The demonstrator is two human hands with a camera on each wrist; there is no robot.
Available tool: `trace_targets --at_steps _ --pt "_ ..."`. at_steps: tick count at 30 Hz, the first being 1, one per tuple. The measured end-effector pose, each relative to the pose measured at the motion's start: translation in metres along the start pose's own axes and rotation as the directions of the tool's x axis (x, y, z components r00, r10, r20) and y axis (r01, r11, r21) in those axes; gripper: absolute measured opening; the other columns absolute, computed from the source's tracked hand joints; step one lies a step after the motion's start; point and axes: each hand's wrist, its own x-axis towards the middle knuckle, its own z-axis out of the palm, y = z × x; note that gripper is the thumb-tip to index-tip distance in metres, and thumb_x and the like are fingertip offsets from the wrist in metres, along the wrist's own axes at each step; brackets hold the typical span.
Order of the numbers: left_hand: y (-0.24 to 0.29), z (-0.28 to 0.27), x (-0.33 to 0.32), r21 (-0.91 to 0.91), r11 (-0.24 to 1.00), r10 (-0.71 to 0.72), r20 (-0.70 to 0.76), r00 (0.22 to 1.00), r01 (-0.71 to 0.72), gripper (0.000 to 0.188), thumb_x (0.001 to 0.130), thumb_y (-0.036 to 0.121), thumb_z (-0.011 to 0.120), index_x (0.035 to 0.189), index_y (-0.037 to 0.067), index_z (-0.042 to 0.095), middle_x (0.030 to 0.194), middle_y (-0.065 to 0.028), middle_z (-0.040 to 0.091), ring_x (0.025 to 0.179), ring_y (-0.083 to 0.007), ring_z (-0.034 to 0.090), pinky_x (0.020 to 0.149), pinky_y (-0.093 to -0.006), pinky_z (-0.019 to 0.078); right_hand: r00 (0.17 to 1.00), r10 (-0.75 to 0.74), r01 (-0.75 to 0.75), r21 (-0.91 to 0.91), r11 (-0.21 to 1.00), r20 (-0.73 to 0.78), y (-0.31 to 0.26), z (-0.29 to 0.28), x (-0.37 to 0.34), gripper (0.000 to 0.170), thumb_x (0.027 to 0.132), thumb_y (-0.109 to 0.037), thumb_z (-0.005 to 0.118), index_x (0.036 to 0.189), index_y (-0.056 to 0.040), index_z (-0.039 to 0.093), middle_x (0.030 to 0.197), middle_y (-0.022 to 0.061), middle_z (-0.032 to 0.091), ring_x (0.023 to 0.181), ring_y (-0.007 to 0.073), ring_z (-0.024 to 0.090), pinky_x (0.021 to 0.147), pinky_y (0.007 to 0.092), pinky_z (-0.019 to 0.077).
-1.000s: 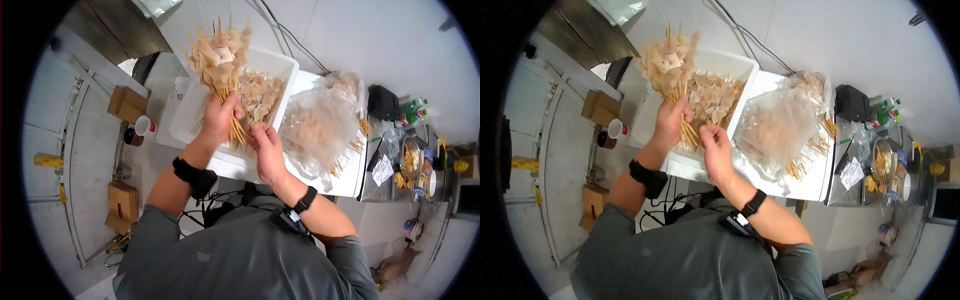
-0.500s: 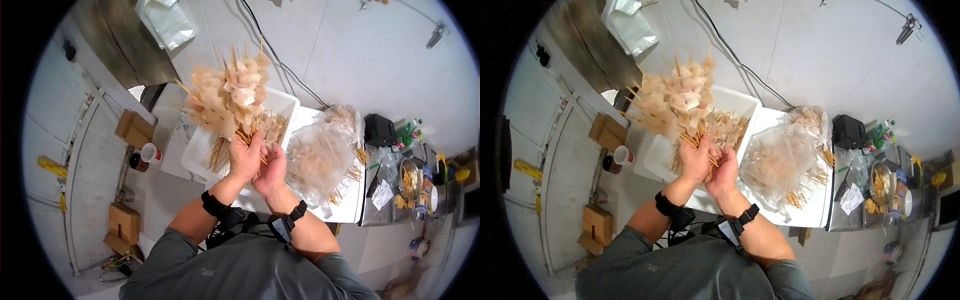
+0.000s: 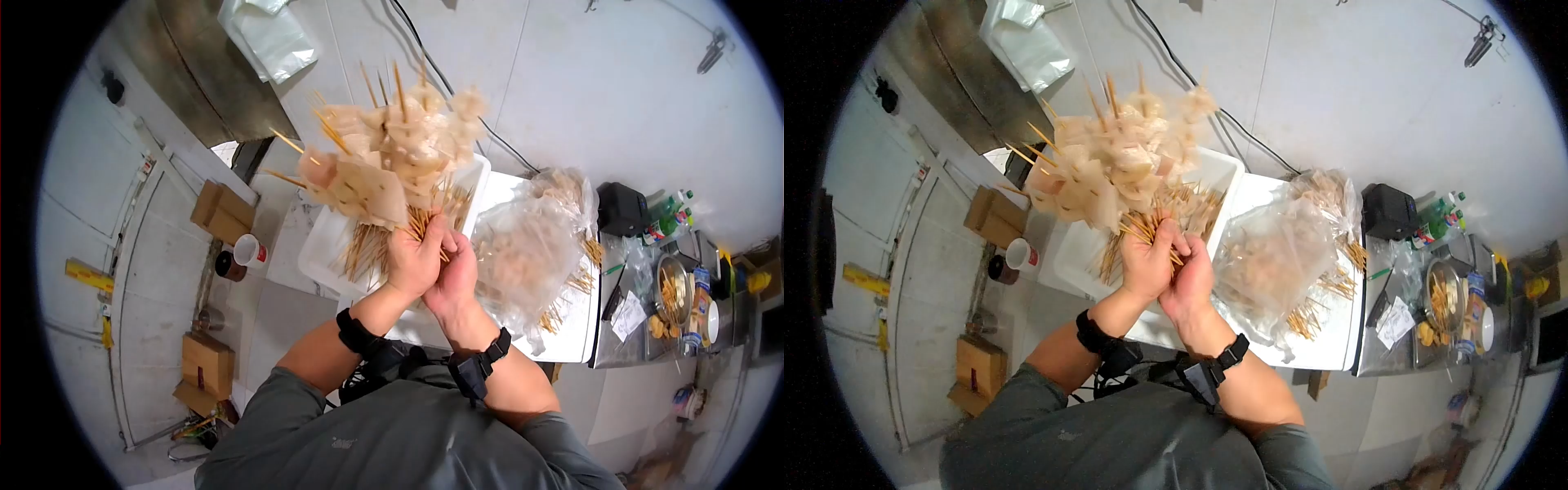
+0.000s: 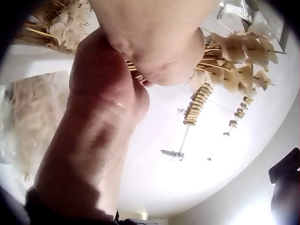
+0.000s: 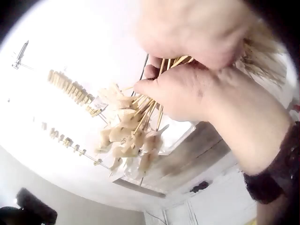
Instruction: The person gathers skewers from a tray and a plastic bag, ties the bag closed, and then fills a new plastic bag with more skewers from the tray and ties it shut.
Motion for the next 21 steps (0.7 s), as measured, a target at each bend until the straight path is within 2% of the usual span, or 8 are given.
trace_targets --at_steps 6,9,13,15,17,19,20,21 --pt "-0.006 0.009 -0.009 -0.099 0.987 -0.123 0.017 0.992 0.124 0.018 0.098 0.013 0.055 0.086 0.001 0.060 0.062 0.0002 0.059 0.058 -0.0094 0.055 0.056 -0.0261 0.0445 0.999 -0.030 0.033 0.058 0.998 -0.043 -0.006 0.000 -0.006 0.027 0.099 -0.024 0.043 0.079 -0.0106 0.055 0.089 0.0049 0.061 0.090 0.0192 0.058 0.087 0.0356 0.0480" --pt "-0.007 0.010 -0.010 -0.136 0.981 -0.125 0.078 0.989 0.135 0.018 0.098 0.013 0.053 0.085 0.002 0.060 0.061 0.0009 0.057 0.057 -0.0083 0.053 0.054 -0.0251 0.0428 0.994 -0.042 0.030 0.111 0.993 0.100 -0.006 -0.016 -0.003 0.025 0.099 -0.022 0.045 0.081 -0.0090 0.057 0.088 0.0041 0.061 0.089 0.0181 0.058 0.084 0.0342 0.0478" --pt "-0.012 0.001 -0.007 -0.012 0.986 -0.162 0.104 0.981 0.164 0.015 0.099 0.012 0.052 0.089 0.002 0.058 0.064 0.0003 0.057 0.058 -0.0078 0.053 0.052 -0.0243 0.0416 0.987 -0.122 0.095 -0.239 0.966 -0.103 -0.011 -0.012 -0.007 0.025 0.099 -0.025 0.051 0.096 -0.0024 0.062 0.095 0.0059 0.063 0.087 0.0162 0.058 0.082 0.0288 0.0472" --pt "-0.010 0.001 -0.009 -0.104 0.970 -0.212 0.079 0.974 0.220 0.015 0.100 0.010 0.048 0.094 0.001 0.057 0.069 -0.0005 0.058 0.057 -0.0062 0.052 0.052 -0.0232 0.0412 0.871 -0.474 0.400 -0.745 0.534 0.127 -0.022 0.001 -0.018 0.034 0.099 -0.028 0.052 0.110 0.0026 0.060 0.102 0.0085 0.065 0.091 0.0148 0.060 0.085 0.0280 0.0471" --pt "-0.018 0.000 -0.015 0.095 0.983 -0.166 0.066 0.984 0.159 0.014 0.098 0.014 0.053 0.099 0.001 0.056 0.079 -0.0051 0.063 0.059 -0.0125 0.057 0.054 -0.0290 0.0448 0.880 -0.433 0.405 -0.785 0.469 0.196 -0.034 0.015 -0.025 0.041 0.095 -0.027 0.059 0.118 0.0064 0.055 0.106 0.0125 0.065 0.096 0.0168 0.061 0.086 0.0299 0.0477" --pt "-0.042 0.002 -0.025 0.486 0.835 0.259 0.065 0.964 -0.257 0.028 0.089 0.020 0.064 0.107 0.000 0.055 0.082 -0.0138 0.067 0.065 -0.0268 0.064 0.059 -0.0388 0.0485 0.920 -0.207 0.340 -0.940 0.006 0.331 -0.043 0.025 -0.026 0.032 0.093 -0.018 0.060 0.117 0.0031 0.060 0.113 0.0107 0.064 0.103 0.0175 0.058 0.092 0.0316 0.0456" --pt "-0.047 -0.010 -0.024 0.576 0.729 0.221 0.312 0.924 -0.369 0.047 0.081 0.023 0.070 0.117 0.000 0.050 0.085 -0.0228 0.067 0.077 -0.0425 0.065 0.070 -0.0487 0.0499 0.888 -0.180 0.443 -0.893 0.085 0.423 -0.042 0.013 -0.011 0.029 0.090 -0.015 0.064 0.111 0.0050 0.062 0.103 0.0104 0.068 0.092 0.0177 0.062 0.085 0.0322 0.0490" --pt "-0.040 -0.007 -0.027 0.572 0.734 0.217 0.314 0.924 -0.367 0.047 0.081 0.023 0.070 0.117 0.000 0.050 0.085 -0.0228 0.067 0.077 -0.0425 0.065 0.070 -0.0487 0.0499 0.890 -0.184 0.437 -0.895 0.083 0.418 -0.039 0.010 -0.010 0.029 0.090 -0.015 0.064 0.111 0.0050 0.062 0.103 0.0104 0.068 0.092 0.0177 0.062 0.085 0.0322 0.0490"
